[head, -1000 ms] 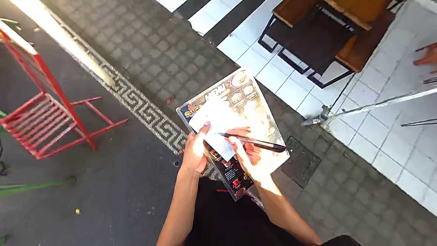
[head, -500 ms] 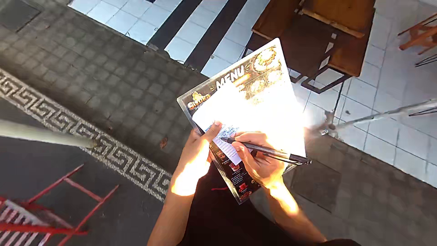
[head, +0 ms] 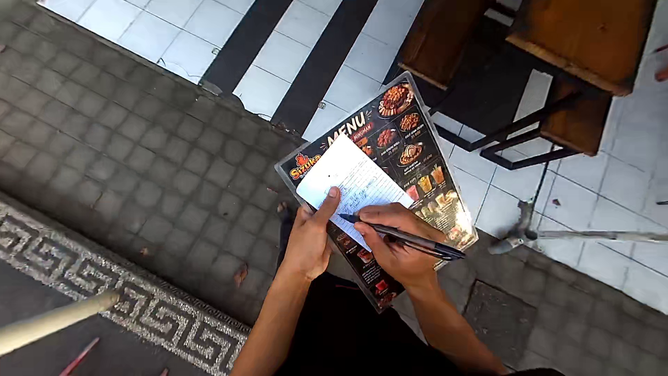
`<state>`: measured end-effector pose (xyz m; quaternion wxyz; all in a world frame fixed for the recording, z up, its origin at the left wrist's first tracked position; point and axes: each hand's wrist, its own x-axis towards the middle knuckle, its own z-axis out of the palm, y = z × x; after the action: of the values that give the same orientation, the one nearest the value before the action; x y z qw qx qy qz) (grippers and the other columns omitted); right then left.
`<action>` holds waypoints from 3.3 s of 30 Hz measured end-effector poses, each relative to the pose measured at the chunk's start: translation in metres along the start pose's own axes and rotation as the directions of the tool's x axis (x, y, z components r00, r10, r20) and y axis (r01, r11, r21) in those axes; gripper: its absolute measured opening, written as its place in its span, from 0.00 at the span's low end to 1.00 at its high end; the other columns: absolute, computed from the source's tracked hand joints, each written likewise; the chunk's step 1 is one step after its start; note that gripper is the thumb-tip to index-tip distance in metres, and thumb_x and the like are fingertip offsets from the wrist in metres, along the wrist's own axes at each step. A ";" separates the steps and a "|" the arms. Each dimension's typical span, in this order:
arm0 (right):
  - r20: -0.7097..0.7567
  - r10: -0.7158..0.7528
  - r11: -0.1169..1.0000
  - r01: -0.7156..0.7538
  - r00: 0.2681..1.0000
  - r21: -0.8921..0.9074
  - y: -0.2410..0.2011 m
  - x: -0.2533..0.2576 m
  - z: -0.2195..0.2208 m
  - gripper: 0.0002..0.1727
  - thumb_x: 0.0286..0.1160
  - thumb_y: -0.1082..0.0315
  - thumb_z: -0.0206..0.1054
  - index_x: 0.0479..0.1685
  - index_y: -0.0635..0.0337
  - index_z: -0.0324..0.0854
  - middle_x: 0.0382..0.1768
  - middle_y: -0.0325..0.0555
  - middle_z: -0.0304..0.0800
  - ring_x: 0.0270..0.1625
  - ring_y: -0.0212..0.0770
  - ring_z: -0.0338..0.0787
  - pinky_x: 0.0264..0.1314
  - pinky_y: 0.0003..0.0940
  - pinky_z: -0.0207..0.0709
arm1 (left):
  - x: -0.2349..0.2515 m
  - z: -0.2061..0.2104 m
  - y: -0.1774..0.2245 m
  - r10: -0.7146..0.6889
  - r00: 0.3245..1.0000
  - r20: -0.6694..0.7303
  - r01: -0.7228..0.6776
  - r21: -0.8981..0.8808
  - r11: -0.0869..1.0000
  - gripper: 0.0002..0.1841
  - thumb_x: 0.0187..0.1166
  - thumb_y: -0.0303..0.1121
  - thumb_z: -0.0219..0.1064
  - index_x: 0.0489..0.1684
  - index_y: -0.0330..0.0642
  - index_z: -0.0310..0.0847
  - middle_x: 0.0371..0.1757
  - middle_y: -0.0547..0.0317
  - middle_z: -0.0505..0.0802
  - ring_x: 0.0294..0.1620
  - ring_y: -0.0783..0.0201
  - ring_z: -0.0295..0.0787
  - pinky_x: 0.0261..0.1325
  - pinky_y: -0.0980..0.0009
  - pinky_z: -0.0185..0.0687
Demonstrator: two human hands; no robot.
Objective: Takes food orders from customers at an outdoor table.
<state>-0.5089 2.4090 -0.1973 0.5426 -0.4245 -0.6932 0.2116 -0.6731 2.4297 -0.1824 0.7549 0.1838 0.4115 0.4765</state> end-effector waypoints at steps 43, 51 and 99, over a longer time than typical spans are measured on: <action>-0.303 0.182 0.944 -0.252 0.936 -0.213 0.983 1.237 -0.108 0.07 0.73 0.65 0.77 0.46 0.53 0.90 0.46 0.36 0.96 0.48 0.34 0.93 0.52 0.35 0.88 | 1.479 0.513 0.545 -0.364 0.895 0.256 0.295 0.271 0.916 0.17 0.91 0.47 0.57 0.70 0.52 0.78 0.54 0.49 0.94 0.49 0.56 0.95 0.50 0.57 0.94; -0.360 0.138 0.914 -0.258 0.923 -0.313 1.125 1.449 -0.188 0.07 0.72 0.65 0.77 0.44 0.56 0.90 0.46 0.39 0.97 0.48 0.34 0.93 0.53 0.34 0.87 | 1.710 0.658 0.614 -0.405 0.850 0.337 0.296 0.329 0.897 0.17 0.90 0.47 0.58 0.68 0.53 0.80 0.54 0.51 0.94 0.48 0.58 0.95 0.48 0.58 0.95; -0.679 0.237 0.948 -0.317 0.694 0.007 2.290 2.524 -0.811 0.10 0.86 0.59 0.66 0.56 0.51 0.86 0.42 0.39 0.96 0.34 0.39 0.95 0.34 0.36 0.94 | 3.198 1.503 0.706 -0.298 0.946 0.126 0.223 0.411 0.884 0.21 0.91 0.38 0.58 0.77 0.38 0.70 0.59 0.44 0.92 0.58 0.51 0.93 0.60 0.50 0.92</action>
<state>0.9408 5.5983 -0.2177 0.6930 -0.6010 -0.3890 0.0849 0.7853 5.7242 -0.2435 0.7951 0.3174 0.4472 0.2591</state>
